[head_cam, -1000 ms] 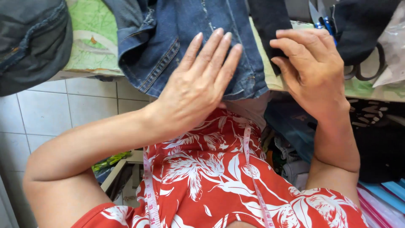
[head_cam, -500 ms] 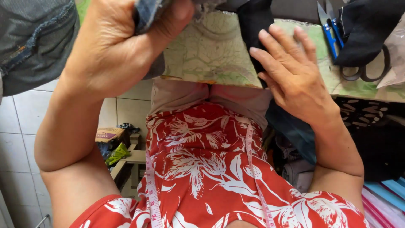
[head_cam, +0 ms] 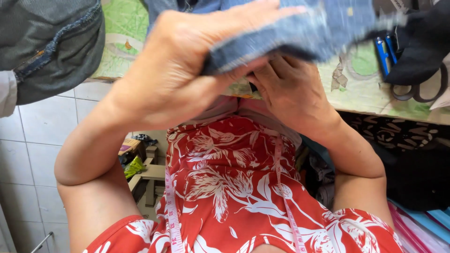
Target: Cutting denim fabric with scissors and organizing the pieces on a workbench in a sewing factory.
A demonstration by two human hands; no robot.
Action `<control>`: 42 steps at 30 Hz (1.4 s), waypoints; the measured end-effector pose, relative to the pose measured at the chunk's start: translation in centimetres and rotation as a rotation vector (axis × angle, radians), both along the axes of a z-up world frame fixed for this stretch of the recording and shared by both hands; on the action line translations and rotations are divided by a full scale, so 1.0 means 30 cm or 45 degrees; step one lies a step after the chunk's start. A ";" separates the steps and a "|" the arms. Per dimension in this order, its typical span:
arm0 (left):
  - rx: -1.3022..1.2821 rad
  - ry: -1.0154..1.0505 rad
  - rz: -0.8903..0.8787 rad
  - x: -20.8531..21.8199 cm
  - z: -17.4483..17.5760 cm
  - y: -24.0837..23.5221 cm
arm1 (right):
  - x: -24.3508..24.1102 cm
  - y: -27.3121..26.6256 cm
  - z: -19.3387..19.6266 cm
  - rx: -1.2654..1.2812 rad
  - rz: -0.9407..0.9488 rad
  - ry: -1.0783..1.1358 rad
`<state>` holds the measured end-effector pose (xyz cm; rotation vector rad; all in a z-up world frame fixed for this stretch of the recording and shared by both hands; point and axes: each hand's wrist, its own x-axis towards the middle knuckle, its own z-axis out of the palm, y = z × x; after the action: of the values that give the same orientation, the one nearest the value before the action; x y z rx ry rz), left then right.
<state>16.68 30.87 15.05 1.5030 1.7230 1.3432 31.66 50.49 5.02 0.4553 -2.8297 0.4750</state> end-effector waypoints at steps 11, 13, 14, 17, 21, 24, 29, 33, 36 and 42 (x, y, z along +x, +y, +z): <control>-0.265 0.572 -0.094 0.138 -0.241 0.084 | 0.098 -0.019 0.005 0.914 0.010 -0.115; -0.281 0.586 -0.093 0.143 -0.246 0.086 | 0.104 -0.026 0.005 0.786 -0.037 -0.167; -0.287 0.612 -0.089 0.145 -0.246 0.085 | 0.108 -0.029 0.006 0.659 -0.084 -0.218; -0.287 0.639 -0.092 0.144 -0.215 0.074 | 0.110 -0.031 0.000 0.405 -0.179 -0.324; -0.291 0.707 -0.106 0.150 -0.220 0.073 | 0.125 -0.031 -0.003 0.022 -0.315 -0.472; -0.267 0.786 -0.077 0.171 -0.268 0.083 | 0.125 -0.046 -0.005 -0.236 -0.401 -0.561; -0.222 0.714 -0.105 0.156 -0.259 0.066 | 0.176 -0.050 0.007 -0.630 -0.538 -0.687; -0.184 0.635 -0.112 0.148 -0.251 0.057 | 0.185 0.011 0.257 0.158 0.235 -0.356; -0.197 0.705 -0.051 0.155 -0.255 0.073 | 0.316 0.162 0.345 -0.147 0.041 -0.579; -0.103 0.753 0.245 0.084 -0.271 0.151 | 0.028 0.167 0.302 -0.127 -0.056 -0.072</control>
<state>19.21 35.40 6.92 1.8480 2.2973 0.9461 32.51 55.50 14.09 0.3654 -2.8474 0.6259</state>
